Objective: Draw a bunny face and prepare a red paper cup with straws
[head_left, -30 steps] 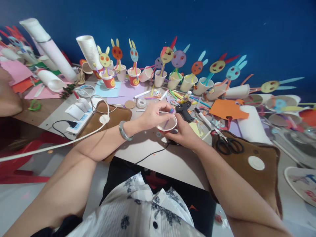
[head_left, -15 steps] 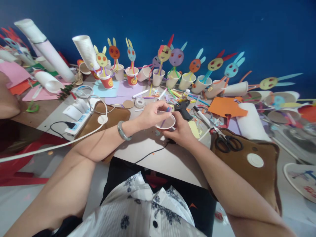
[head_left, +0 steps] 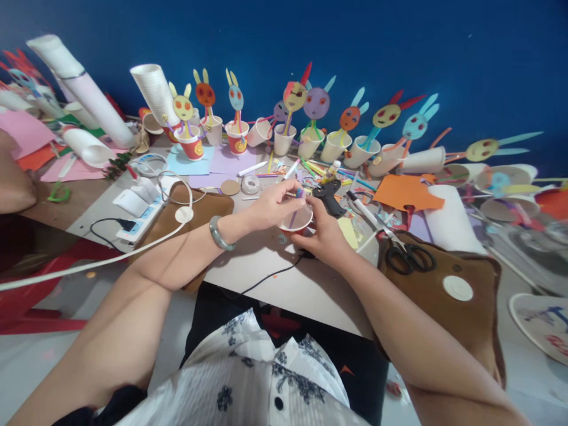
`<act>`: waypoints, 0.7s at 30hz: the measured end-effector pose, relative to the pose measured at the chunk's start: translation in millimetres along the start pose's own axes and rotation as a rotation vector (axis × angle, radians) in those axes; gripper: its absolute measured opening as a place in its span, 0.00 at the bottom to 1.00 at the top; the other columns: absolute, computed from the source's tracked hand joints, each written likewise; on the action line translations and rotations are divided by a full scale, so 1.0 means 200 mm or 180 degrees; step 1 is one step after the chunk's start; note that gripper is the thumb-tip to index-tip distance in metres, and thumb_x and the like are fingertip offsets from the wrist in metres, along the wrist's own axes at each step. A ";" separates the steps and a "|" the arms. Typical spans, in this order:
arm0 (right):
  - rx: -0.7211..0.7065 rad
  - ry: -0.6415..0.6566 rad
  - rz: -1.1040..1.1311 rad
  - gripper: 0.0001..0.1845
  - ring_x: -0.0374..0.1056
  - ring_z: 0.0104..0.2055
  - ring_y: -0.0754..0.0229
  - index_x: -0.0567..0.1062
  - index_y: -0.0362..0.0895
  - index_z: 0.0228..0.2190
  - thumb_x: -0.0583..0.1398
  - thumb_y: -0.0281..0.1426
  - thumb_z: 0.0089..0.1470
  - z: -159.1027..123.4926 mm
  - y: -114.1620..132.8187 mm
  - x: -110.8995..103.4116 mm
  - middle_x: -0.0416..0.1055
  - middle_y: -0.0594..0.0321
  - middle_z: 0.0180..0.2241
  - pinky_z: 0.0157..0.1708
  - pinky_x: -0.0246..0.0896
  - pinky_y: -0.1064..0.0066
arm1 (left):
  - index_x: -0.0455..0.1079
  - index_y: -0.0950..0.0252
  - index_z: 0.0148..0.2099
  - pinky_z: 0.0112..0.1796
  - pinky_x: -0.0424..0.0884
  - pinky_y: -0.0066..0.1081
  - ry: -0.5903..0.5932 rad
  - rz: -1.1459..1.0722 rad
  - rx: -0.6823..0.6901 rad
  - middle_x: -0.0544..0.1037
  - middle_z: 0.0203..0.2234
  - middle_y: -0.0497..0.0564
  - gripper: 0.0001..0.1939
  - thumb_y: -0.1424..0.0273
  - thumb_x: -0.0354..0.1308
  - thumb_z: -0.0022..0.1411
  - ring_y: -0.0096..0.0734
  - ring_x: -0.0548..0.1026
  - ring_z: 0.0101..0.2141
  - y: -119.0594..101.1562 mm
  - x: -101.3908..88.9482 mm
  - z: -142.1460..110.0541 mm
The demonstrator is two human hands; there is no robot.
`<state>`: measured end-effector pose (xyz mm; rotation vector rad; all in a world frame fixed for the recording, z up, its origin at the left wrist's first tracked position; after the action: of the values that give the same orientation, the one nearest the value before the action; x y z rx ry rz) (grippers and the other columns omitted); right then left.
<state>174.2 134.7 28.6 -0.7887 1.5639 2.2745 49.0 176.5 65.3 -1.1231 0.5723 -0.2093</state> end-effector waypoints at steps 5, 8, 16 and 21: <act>-0.0103 0.0050 0.0033 0.45 0.74 0.50 0.46 0.60 0.50 0.65 0.68 0.37 0.48 0.00 0.02 0.00 0.73 0.52 0.54 0.45 0.75 0.56 | 0.61 0.62 0.38 0.38 0.71 0.29 -0.0163 0.0017 -0.0044 0.72 0.33 0.47 0.03 0.68 0.51 0.65 0.28 0.72 0.35 0.02 -0.01 0.00; -0.0094 0.0072 0.0027 0.43 0.74 0.50 0.46 0.62 0.49 0.63 0.68 0.37 0.48 0.00 0.02 0.00 0.72 0.51 0.56 0.44 0.74 0.57 | 0.60 0.62 0.39 0.40 0.72 0.29 -0.0170 -0.0027 -0.0076 0.74 0.37 0.49 0.02 0.70 0.50 0.65 0.28 0.73 0.38 0.02 -0.01 0.00; -0.0218 0.0196 0.0051 0.43 0.74 0.54 0.46 0.60 0.49 0.64 0.68 0.39 0.50 0.01 0.02 -0.01 0.68 0.49 0.61 0.50 0.71 0.55 | 0.59 0.61 0.37 0.36 0.69 0.30 -0.0114 0.0011 -0.0172 0.71 0.33 0.47 0.02 0.72 0.50 0.63 0.27 0.70 0.33 0.03 -0.02 0.01; -0.0240 0.0298 0.0098 0.47 0.74 0.55 0.46 0.56 0.51 0.66 0.70 0.39 0.50 0.01 0.02 -0.04 0.72 0.50 0.58 0.54 0.68 0.54 | 0.60 0.61 0.37 0.31 0.64 0.29 -0.0209 -0.0109 -0.0376 0.64 0.28 0.43 0.02 0.73 0.50 0.62 0.26 0.65 0.28 0.06 -0.03 0.01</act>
<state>177.2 136.2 36.9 -0.9090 1.5479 2.3626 43.4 185.5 57.4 -1.2504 0.5124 -0.1693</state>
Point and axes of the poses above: each hand's wrist, its own z-axis towards the middle knuckle, its own x-axis out of the palm, y = z × x, the point moved 7 cm from there along z, towards the middle knuckle
